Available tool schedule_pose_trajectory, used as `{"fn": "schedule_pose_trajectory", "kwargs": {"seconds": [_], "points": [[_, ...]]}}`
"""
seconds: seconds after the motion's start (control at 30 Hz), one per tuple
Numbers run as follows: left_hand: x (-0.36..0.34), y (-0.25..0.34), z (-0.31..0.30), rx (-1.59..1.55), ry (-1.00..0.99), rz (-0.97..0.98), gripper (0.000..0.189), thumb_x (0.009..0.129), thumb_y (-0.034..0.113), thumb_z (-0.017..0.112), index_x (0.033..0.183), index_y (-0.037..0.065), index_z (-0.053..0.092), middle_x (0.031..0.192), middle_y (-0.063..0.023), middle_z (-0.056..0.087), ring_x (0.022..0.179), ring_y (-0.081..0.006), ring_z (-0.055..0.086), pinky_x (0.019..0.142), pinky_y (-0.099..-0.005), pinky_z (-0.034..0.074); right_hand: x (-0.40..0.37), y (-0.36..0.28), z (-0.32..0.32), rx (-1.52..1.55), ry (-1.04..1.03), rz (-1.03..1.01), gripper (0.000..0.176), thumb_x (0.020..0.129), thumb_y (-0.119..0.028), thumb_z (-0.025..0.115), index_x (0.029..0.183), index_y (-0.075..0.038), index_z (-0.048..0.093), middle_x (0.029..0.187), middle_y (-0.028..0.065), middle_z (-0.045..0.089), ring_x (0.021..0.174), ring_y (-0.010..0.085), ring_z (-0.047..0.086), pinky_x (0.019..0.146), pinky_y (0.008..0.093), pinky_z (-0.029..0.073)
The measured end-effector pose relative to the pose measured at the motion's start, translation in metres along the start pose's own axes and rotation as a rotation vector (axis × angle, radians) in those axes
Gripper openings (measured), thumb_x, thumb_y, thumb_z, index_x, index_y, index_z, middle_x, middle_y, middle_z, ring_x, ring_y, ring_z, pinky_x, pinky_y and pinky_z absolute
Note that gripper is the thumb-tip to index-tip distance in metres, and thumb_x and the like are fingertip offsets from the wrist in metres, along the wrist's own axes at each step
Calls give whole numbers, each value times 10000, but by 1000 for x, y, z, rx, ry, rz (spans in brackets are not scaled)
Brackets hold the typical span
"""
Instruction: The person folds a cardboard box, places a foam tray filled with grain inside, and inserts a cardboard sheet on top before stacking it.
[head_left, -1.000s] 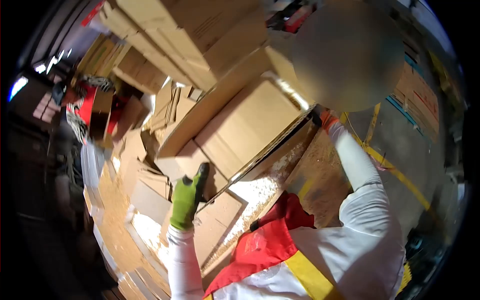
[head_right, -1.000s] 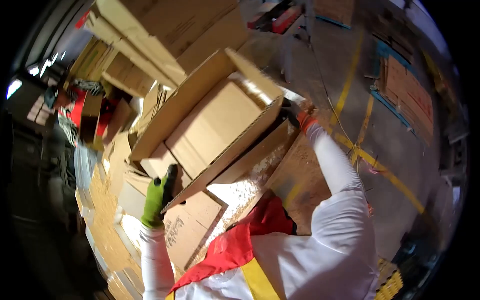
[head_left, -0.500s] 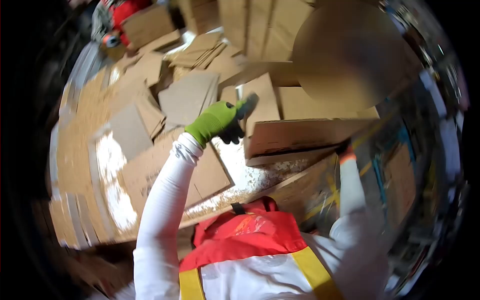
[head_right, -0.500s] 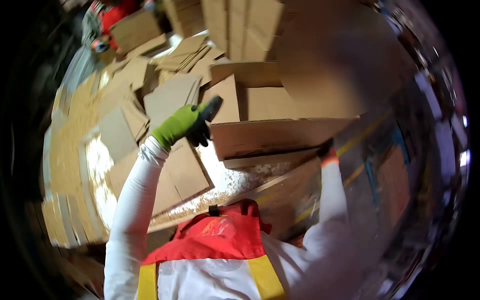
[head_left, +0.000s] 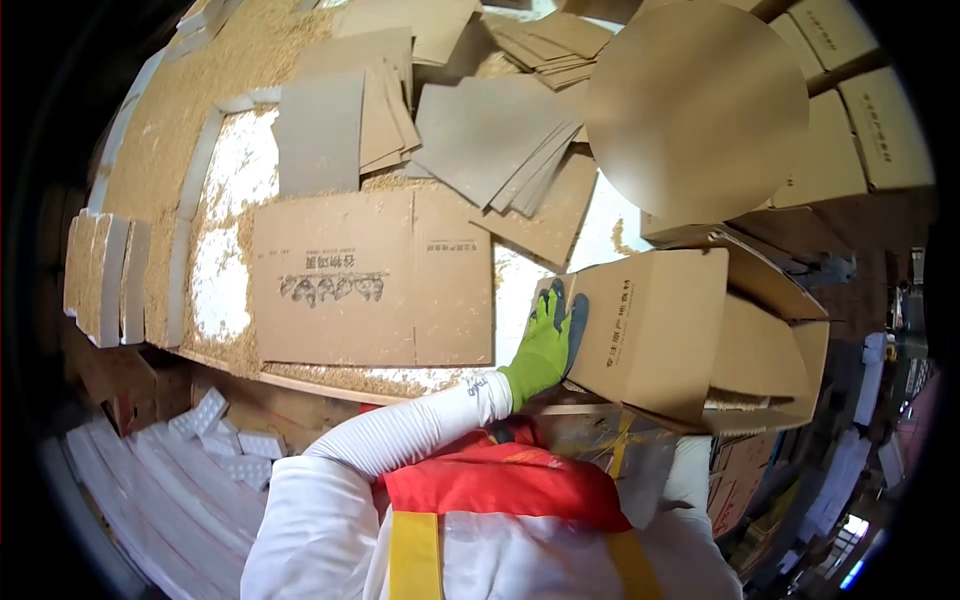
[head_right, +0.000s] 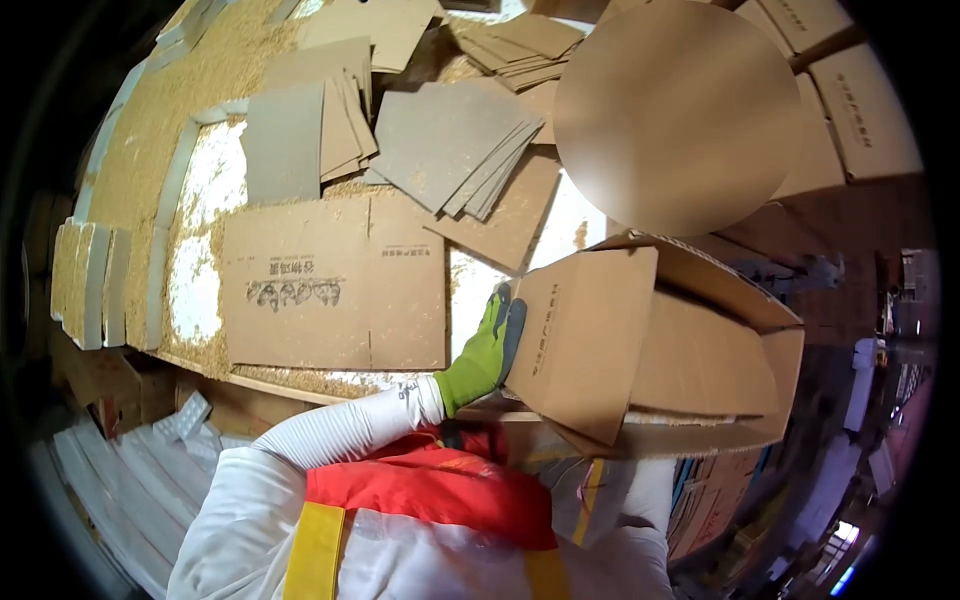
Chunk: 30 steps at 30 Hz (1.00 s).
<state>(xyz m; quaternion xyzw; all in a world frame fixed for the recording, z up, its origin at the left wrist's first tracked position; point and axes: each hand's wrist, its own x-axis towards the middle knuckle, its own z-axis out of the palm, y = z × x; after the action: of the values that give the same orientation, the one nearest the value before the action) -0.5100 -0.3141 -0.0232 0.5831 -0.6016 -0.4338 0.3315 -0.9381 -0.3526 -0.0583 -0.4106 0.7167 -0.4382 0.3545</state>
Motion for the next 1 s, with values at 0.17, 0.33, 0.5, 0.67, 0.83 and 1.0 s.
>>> {"fn": "schedule_pose_trajectory", "kwargs": {"seconds": [0.17,0.33,0.5,0.67,0.83,1.0], "points": [[1,-1,-1,-19,-46,-58,564,956,61,351,1512,-1,277,1577,-334,73,1449,-539,84,1180,-571,127,2,4,3,-2,68,21,382,915,-136,624,1263,5,553,1073,76,650,975,198,620,900,320,493],[9,-11,-26,132,-241,29,596,961,44,359,1542,104,241,1596,-289,80,1445,-516,162,1172,-547,217,-11,15,16,3,163,53,370,916,-127,623,1249,19,554,1062,84,654,984,210,625,915,327,494],[-90,-71,-179,9,418,22,563,857,203,675,1369,44,502,1439,-258,442,1270,-447,479,1071,-475,387,-97,63,58,32,561,88,359,918,-118,622,1236,34,556,1052,91,657,993,222,630,930,335,495],[-234,-186,-330,463,797,-421,731,766,269,774,1382,12,476,1382,-218,494,1297,-397,447,1087,-468,360,-310,-56,281,-376,-272,-254,367,891,-65,654,1226,45,551,1136,150,639,1080,274,610,1006,342,455],[-281,-250,-354,-7,588,-337,807,805,300,777,1422,-60,401,1377,-248,502,1248,-373,512,1057,-405,403,-258,-54,408,-631,-6,-69,778,854,-586,629,1393,-42,492,1347,233,524,1266,384,473,1050,452,394],[-317,-278,-423,266,527,-457,783,804,130,782,1432,-95,372,1462,-230,450,1351,-275,444,1122,-366,343,-366,-124,488,-1014,-242,-50,962,760,-638,688,1506,-138,344,1436,185,441,1284,386,464,1075,442,400]]}}
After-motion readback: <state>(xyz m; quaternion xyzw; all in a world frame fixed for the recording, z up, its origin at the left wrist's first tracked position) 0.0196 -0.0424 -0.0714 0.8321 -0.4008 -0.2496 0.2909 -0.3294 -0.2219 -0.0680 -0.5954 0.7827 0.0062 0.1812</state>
